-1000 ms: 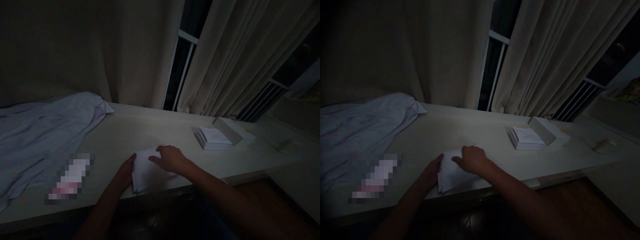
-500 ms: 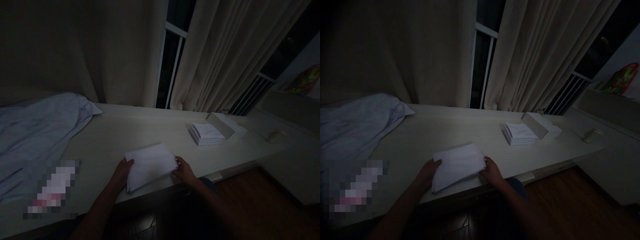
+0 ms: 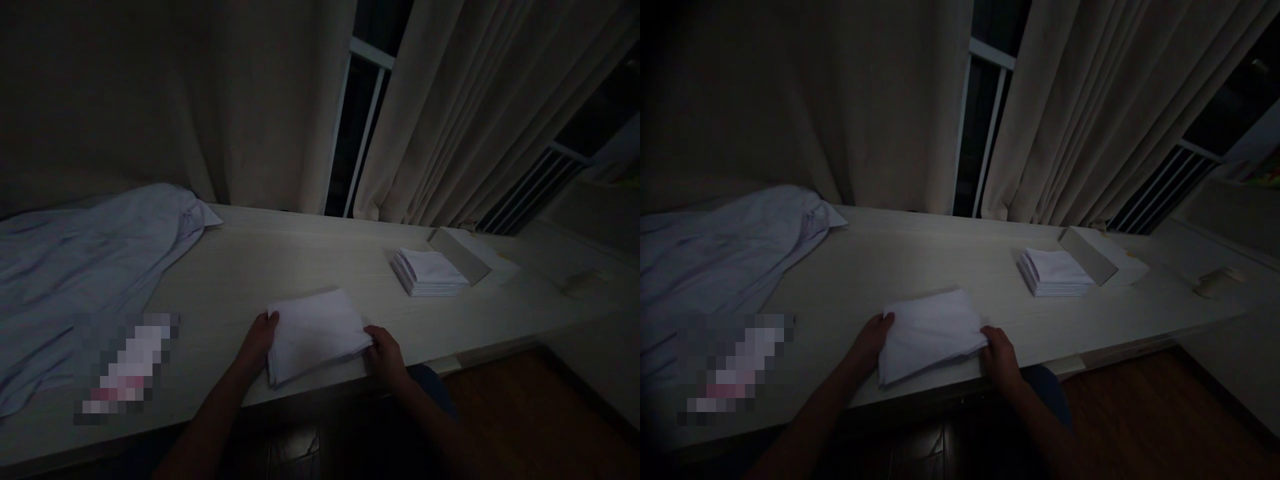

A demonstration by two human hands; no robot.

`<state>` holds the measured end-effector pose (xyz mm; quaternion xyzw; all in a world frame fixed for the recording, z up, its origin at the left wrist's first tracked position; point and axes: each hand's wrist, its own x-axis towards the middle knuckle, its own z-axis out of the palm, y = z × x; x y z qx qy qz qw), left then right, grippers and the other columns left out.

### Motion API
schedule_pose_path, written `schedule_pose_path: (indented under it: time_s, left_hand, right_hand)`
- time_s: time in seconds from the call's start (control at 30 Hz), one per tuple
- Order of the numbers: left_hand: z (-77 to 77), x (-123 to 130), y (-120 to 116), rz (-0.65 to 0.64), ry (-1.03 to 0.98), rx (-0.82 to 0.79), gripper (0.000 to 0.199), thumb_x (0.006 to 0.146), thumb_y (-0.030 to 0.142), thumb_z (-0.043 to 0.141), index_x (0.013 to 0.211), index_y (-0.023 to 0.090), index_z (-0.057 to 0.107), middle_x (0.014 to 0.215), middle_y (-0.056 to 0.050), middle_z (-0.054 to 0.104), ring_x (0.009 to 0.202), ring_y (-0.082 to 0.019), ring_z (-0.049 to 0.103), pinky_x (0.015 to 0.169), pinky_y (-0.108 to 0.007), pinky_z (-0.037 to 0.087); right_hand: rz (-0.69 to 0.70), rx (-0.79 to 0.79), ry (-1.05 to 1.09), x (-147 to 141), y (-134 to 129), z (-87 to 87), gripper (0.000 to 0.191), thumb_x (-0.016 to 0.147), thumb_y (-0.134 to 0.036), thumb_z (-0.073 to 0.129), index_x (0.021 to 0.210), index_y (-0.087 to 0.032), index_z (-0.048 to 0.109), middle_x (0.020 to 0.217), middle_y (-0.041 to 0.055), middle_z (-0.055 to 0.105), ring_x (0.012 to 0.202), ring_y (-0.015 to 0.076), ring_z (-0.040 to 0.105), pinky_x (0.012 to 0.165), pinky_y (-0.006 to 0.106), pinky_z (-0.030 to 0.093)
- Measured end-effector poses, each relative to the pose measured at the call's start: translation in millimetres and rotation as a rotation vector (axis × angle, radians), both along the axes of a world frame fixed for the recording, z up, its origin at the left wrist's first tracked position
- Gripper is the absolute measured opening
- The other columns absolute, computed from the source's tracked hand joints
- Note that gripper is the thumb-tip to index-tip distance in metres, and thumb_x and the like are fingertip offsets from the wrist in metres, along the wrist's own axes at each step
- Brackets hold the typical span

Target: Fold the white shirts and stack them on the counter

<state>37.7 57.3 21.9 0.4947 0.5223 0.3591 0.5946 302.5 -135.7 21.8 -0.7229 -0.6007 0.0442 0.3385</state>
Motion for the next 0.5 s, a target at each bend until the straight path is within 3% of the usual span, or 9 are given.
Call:
schedule_pose_path:
  time_s: [0.2, 0.3, 0.43, 0.5]
  left_hand:
    - [-1.2, 4.0, 4.1, -0.016, 0.182, 0.089, 0.033, 0.082, 0.045, 0.052, 0.096, 0.015, 0.059, 0.099, -0.014, 0.068, 0.087, -0.026, 0.065, 0.072, -0.036, 0.049]
    - [0.1, 6.2, 8.0, 0.012, 0.266, 0.133, 0.035, 0.083, 0.046, 0.051, 0.099, 0.015, 0.058, 0.105, -0.017, 0.066, 0.095, -0.029, 0.064, 0.077, -0.039, 0.049]
    - [12.8, 5.8, 6.2, 0.047, 0.337, 0.179, 0.055, 0.083, 0.054, 0.049, 0.118, 0.012, 0.051, 0.115, -0.021, 0.062, 0.101, -0.031, 0.062, 0.086, -0.045, 0.047]
    - [25.0, 6.9, -4.4, 0.087, 0.415, 0.337, 0.066, 0.085, 0.056, 0.047, 0.133, 0.011, 0.040, 0.130, -0.022, 0.054, 0.115, -0.032, 0.056, 0.095, -0.047, 0.043]
  right_hand:
    - [-0.020, -0.141, -0.287, 0.4, -7.4, -11.7, 0.062, 0.080, -0.012, 0.045, 0.139, -0.031, 0.048, 0.103, 0.0088, 0.062, 0.089, 0.0245, 0.061, 0.080, 0.039, 0.052]
    - [-0.005, -0.106, -0.269, 2.2, -15.2, -12.7, 0.059, 0.081, -0.014, 0.047, 0.138, -0.031, 0.050, 0.107, 0.0096, 0.062, 0.096, 0.0255, 0.060, 0.085, 0.041, 0.051]
    - [-0.008, 0.028, -0.078, 5.3, -22.0, 3.8, 0.047, 0.087, -0.021, 0.044, 0.133, -0.027, 0.052, 0.124, 0.0099, 0.058, 0.113, 0.0242, 0.056, 0.096, 0.042, 0.048]
    - [-0.063, 0.071, -0.032, 3.5, -16.8, 18.3, 0.041, 0.093, -0.024, 0.037, 0.129, -0.024, 0.055, 0.124, 0.0103, 0.059, 0.116, 0.0227, 0.055, 0.099, 0.041, 0.046]
